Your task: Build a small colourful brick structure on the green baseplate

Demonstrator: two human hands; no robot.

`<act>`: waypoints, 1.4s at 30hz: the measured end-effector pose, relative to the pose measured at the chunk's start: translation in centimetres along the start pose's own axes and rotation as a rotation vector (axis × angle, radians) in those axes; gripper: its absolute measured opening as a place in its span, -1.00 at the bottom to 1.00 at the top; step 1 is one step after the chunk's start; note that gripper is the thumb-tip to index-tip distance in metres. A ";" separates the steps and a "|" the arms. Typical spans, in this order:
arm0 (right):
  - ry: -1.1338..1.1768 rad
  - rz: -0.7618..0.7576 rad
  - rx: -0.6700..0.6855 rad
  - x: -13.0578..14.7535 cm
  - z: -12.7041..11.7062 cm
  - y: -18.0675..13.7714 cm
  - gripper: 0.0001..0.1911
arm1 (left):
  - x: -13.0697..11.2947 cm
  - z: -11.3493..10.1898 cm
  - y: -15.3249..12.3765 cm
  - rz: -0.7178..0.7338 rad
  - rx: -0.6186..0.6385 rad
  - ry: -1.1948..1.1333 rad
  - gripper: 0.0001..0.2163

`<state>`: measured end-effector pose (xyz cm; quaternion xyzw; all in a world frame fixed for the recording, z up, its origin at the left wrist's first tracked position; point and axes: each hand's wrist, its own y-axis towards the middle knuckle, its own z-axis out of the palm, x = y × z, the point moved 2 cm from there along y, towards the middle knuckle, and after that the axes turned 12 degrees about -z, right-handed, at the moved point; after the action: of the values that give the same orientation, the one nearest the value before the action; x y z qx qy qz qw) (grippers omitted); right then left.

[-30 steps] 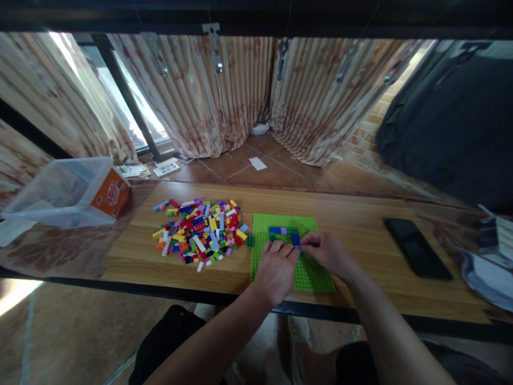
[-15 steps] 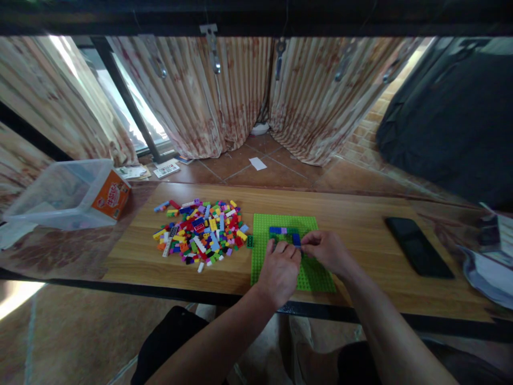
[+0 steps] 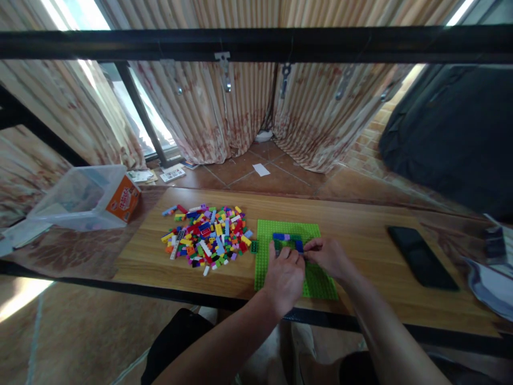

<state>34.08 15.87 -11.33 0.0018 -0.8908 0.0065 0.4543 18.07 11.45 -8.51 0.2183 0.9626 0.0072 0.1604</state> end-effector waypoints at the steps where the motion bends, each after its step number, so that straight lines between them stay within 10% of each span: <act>1: 0.019 0.003 0.013 0.0 -0.1 -0.1 -0.96 | 0.2 0.0 -0.2 -0.005 0.008 -0.029 -0.76; 13: 0.061 0.030 -0.045 1.3 -2.0 -0.5 -0.83 | 5.6 -3.7 1.2 -0.295 -0.274 -0.420 -0.67; 42: -0.171 -0.013 0.031 1.2 0.5 0.3 -0.81 | 5.0 -1.3 0.5 -0.352 -0.044 -0.309 -0.73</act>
<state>32.98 16.21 -10.64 0.0152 -0.9261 0.0174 0.3765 13.67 14.08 -8.79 0.0419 0.9494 -0.0333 0.3094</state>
